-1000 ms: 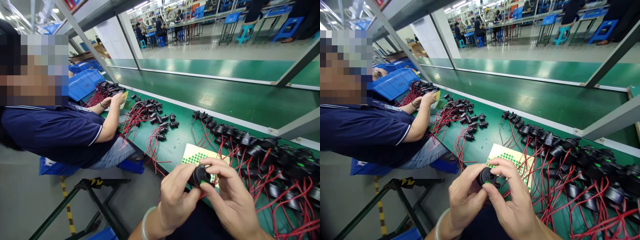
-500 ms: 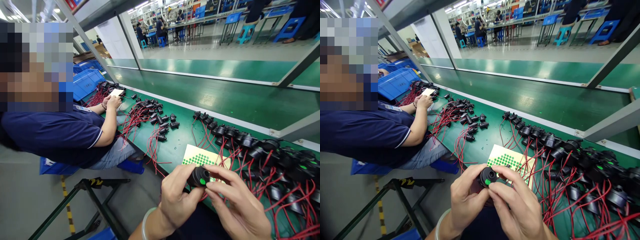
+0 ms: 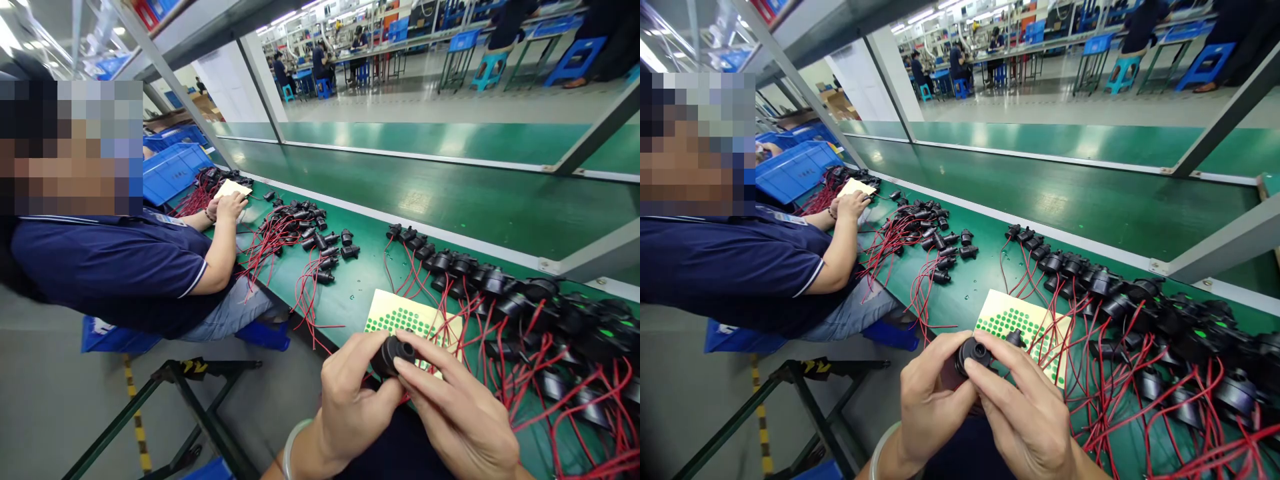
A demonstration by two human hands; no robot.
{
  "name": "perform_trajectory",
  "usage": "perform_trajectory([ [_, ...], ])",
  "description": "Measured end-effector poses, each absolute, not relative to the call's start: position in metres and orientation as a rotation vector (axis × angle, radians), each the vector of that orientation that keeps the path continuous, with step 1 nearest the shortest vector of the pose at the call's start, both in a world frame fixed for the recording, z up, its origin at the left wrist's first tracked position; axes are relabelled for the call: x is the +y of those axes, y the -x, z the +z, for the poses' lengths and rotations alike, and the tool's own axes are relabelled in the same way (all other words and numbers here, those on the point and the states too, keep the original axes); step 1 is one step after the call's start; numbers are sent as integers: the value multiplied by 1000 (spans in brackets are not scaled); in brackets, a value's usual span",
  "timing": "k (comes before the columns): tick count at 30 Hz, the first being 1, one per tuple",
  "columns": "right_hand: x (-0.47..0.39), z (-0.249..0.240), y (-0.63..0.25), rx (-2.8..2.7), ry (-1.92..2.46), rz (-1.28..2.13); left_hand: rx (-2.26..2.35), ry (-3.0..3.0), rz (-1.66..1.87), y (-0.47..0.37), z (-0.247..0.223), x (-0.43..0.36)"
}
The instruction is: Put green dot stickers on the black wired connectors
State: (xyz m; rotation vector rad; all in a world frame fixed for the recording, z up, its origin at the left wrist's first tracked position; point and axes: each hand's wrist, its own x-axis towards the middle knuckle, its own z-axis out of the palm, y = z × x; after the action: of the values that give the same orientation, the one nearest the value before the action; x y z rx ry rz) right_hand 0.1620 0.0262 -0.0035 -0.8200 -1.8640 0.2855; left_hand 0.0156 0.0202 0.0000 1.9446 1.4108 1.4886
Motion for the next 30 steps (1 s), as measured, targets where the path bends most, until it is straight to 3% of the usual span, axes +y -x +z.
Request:
perform_trajectory([
  [15, 39, -16, -187, -2144, 690, 261, 1148, -1188, 1181, -19, 2, 27],
  [22, 38, -28, -192, -2140, 720, 394, 795, -908, 1044, -13, -16, 35],
  [30, 33, -38, -199, -2080, 725, 618, 974, -927, 1020, -17, -25, 38],
])
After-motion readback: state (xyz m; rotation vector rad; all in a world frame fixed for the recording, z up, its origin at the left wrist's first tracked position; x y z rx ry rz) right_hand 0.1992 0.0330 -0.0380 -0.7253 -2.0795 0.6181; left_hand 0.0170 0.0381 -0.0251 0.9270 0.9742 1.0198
